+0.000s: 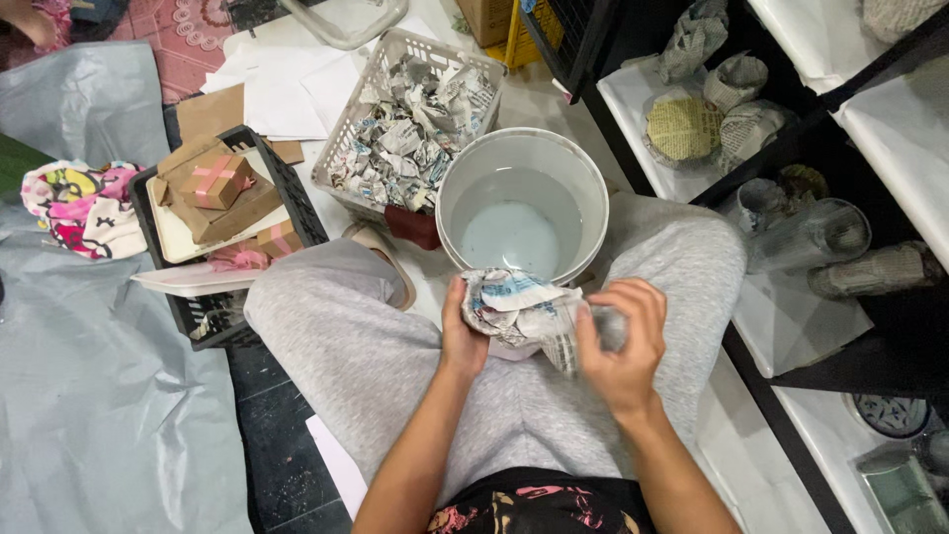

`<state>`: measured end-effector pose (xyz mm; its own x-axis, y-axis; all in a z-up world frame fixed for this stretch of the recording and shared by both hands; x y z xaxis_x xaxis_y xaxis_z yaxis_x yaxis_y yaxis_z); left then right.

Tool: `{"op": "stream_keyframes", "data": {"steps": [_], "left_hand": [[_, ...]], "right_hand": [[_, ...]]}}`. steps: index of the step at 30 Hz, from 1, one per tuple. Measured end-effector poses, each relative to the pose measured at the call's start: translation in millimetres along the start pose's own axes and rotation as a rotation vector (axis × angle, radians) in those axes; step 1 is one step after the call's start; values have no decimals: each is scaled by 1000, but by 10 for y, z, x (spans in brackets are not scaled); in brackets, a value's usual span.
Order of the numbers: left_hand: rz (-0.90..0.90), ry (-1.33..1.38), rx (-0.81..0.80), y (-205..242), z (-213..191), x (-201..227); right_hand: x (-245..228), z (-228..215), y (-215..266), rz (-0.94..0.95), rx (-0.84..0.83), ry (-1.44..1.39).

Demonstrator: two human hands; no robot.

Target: The person sits on the floor and wraps small ceramic items, such as a plate and a cup, with newspaper. They wet the newspaper in a bucket of water, fold it around the items, and place the wrapped items on a nearby shelf.

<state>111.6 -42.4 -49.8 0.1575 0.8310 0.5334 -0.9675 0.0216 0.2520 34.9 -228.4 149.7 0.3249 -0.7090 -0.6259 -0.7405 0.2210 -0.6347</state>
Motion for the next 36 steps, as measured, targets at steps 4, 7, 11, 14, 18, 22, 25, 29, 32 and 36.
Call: {"op": "stream_keyframes", "data": {"steps": [4, 7, 11, 14, 18, 22, 25, 29, 32, 36], "left_hand": [[81, -80, -106, 35, 59, 35], [78, -111, -136, 103, 116, 57], [60, -144, -153, 132, 157, 66], [59, -161, -158, 161, 149, 55], [8, -155, -82, 103, 137, 34], [-107, 20, 4, 138, 64, -25], [-135, 18, -8, 123, 55, -54], [-186, -21, 21, 117, -24, -135], [-198, -39, -32, 121, -37, -198], [-346, -73, -120, 173, -41, -351]], "right_hand": [[-367, 346, -25, -107, -290, 54], [-486, 627, -52, -94, -447, 143], [-413, 813, -50, -25, -503, 242], [-351, 840, 28, -44, -504, 246], [-296, 853, 27, -78, -491, 213], [-103, 785, 30, 121, -509, -39], [29, 690, 30, 165, -451, -152], [278, 671, 48, 318, -378, -445], [513, 666, 75, 465, -305, -541], [911, 685, 133, 799, -217, -658]]}}
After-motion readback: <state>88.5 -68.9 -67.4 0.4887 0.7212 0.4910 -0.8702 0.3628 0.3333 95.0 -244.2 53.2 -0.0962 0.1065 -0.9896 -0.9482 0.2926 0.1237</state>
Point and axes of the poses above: each hand's wrist, its own y-axis away from the middle knuckle, its own z-axis out of the palm, x = y × z, the point moved 8 cm from there along -y, towards the middle knuckle, and after that the axes turned 7 degrees about z, right-handed, at the moved point
